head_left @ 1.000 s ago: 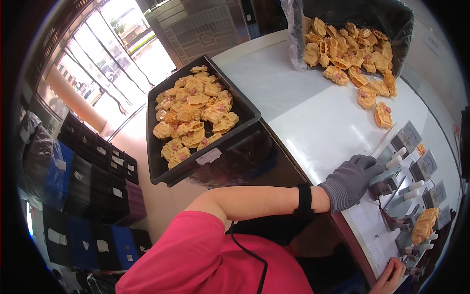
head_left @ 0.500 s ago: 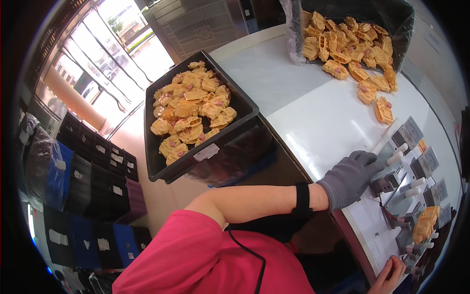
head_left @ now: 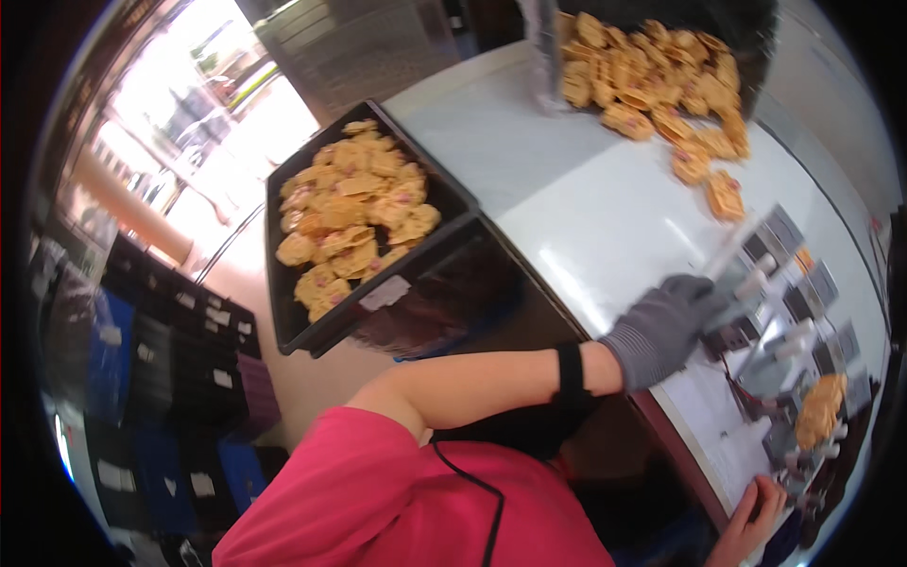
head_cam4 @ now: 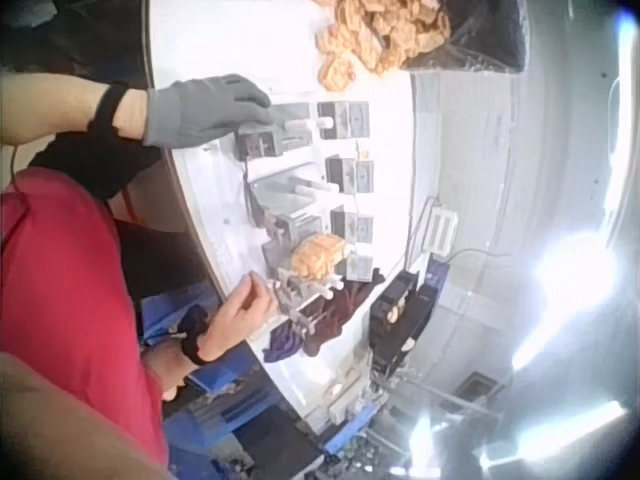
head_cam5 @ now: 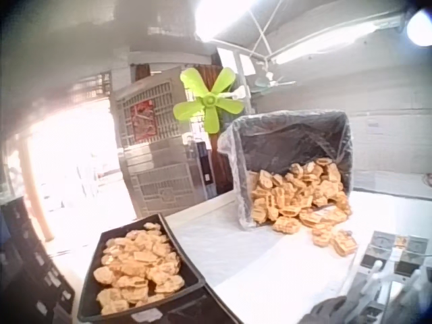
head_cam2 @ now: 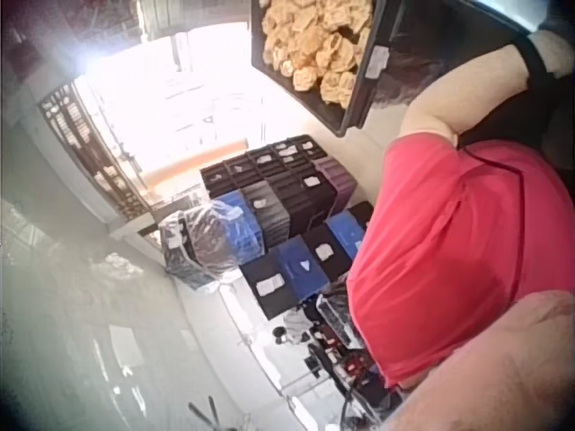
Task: The person places yellow plastic electrical components into a white testing fixture with three slots, then connects red and black wires to terminals on each unit. The person repeats this process for multiple components, moving them from a nearby bin to the fixture and securing the wiring.
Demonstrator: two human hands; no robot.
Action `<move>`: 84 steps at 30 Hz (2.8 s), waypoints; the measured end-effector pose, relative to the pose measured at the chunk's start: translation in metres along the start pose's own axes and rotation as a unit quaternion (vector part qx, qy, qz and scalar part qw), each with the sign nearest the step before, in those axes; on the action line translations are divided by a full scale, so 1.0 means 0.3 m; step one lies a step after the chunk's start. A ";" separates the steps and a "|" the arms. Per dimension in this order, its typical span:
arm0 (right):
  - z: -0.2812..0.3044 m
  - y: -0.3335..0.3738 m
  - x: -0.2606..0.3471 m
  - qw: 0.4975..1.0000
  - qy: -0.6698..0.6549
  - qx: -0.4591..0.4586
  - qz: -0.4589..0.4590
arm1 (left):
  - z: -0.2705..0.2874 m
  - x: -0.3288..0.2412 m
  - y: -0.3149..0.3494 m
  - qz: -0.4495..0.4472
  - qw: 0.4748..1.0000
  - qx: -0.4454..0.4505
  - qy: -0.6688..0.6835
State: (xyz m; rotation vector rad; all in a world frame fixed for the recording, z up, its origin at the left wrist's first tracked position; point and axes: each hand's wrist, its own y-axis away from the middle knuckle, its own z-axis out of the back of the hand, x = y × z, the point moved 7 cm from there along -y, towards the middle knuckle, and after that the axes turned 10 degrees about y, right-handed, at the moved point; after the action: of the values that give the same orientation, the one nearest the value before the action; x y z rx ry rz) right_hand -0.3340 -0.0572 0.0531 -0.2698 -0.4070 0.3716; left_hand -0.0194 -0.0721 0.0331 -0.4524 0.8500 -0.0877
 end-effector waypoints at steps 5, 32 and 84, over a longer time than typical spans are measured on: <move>0.000 -0.024 0.045 0.997 -0.068 -0.011 -0.044 | 0.059 0.003 0.031 -0.059 0.997 -0.045 0.015; 0.009 -0.009 0.015 0.994 -0.025 -0.096 0.049 | 0.049 -0.008 0.012 -0.033 0.999 -0.011 -0.033; -0.053 0.026 -0.219 0.947 -0.287 -0.128 -0.058 | 1.522 0.704 0.085 0.286 0.910 -0.104 -0.282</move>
State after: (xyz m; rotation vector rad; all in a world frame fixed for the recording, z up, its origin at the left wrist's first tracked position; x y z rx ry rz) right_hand -0.3855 -0.0793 0.0147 -0.3883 -1.0465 0.2767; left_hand 0.4568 0.0576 0.1344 -0.3806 0.3901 0.6568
